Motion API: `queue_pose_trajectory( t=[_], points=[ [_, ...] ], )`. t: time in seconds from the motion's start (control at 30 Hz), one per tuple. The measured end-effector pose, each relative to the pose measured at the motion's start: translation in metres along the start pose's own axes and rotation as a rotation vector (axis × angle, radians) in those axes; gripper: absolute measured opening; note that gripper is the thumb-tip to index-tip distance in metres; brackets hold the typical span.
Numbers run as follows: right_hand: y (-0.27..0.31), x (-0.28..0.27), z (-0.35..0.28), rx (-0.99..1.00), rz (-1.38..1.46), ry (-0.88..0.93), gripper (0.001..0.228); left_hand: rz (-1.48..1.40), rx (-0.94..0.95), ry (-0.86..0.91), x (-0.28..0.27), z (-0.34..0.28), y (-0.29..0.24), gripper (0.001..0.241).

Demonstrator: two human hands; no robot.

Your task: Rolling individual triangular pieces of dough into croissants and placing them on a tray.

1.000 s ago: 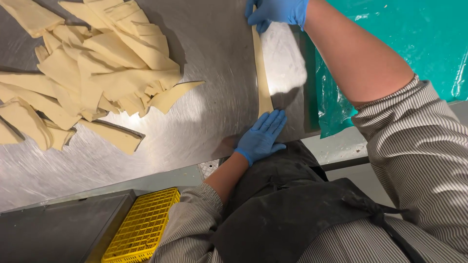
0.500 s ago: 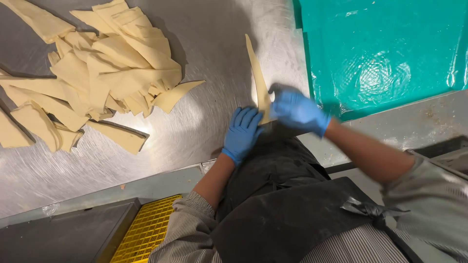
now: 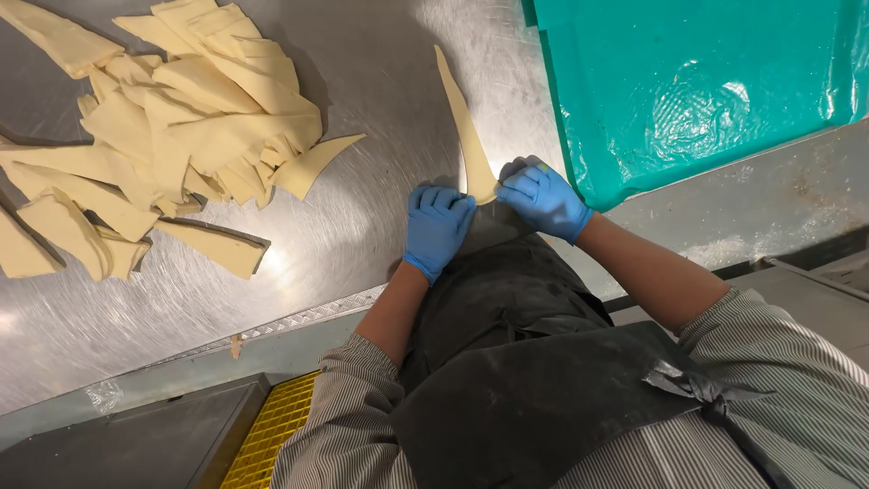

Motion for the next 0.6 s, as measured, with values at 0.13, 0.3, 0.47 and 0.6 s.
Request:
queue_pose_trajectory(
  t=[0.13, 0.3, 0.47, 0.6],
  points=[
    [0.013, 0.014, -0.021, 0.029, 0.005, 0.022, 0.035, -0.024, -0.087, 0.000, 0.011, -0.016, -0.007, 0.016],
    [0.044, 0.043, -0.033, 0.156, 0.086, 0.146, 0.069, 0.157, 0.025, 0.213, 0.035, -0.037, -0.020, 0.061],
    [0.029, 0.049, -0.015, 0.318, 0.030, 0.258, 0.070, 0.028, -0.116, 0.209, 0.025, -0.010, -0.019, 0.063],
    [0.031, 0.032, -0.013, 0.278, 0.020, 0.218, 0.068, 0.108, -0.035, 0.194, 0.040, -0.037, -0.017, 0.062]
  ],
)
Point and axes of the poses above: each hand's wrist, its own z-axis towards the middle knuckle, its own x-axis out of the palm, y = z × x, the point moved 4 cm from there along z, towards the middle knuckle, and after that the axes turned 3 degrees about -x, right-handed, at the moved point
